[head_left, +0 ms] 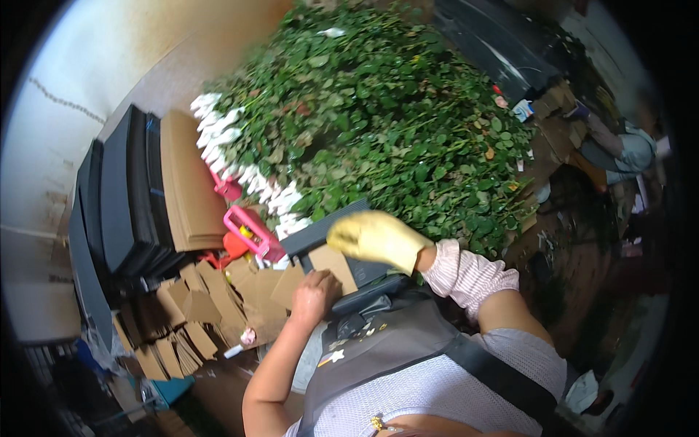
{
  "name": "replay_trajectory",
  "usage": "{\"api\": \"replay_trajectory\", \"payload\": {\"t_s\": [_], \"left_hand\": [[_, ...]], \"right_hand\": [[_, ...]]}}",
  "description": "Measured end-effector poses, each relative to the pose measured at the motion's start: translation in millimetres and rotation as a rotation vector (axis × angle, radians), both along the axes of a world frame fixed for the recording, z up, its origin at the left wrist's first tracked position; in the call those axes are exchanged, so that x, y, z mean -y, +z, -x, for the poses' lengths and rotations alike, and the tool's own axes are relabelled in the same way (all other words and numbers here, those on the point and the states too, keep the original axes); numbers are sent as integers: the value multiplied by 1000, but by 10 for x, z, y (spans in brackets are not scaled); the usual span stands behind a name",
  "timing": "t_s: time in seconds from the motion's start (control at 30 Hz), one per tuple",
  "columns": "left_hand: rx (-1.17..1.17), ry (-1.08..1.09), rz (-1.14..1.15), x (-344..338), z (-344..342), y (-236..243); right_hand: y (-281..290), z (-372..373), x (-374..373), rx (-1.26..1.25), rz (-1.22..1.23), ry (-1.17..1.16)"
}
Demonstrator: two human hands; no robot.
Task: The person places a cardboard insert into a black plastic tray, then arranges a bunch of white roses into the tray. They cover the roses with green leaves, close the tray lid, and repeat the process with another tray. The person wears yellow gloves and an apron while working at a table filled with roses and packaging materials.
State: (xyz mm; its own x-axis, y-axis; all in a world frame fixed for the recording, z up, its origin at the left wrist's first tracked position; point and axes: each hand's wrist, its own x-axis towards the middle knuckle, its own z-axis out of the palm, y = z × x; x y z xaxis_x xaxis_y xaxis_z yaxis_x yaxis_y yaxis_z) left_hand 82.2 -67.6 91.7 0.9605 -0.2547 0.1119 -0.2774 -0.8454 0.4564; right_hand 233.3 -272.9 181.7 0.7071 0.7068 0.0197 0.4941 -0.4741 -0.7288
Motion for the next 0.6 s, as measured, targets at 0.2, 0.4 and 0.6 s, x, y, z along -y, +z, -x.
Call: {"api": "replay_trajectory", "payload": {"t_s": [0.2, 0.4, 0.6], "left_hand": [[12, 16, -25, 128, -35, 148], [-30, 106, -25, 197, 20, 147], [-57, 154, -41, 210, 117, 116]], "right_hand": [[-709, -1276, 448, 318, 326, -356], [-1352, -1015, 845, 190, 149, -48], [-20, -1763, 726, -170, 215, -325]]}}
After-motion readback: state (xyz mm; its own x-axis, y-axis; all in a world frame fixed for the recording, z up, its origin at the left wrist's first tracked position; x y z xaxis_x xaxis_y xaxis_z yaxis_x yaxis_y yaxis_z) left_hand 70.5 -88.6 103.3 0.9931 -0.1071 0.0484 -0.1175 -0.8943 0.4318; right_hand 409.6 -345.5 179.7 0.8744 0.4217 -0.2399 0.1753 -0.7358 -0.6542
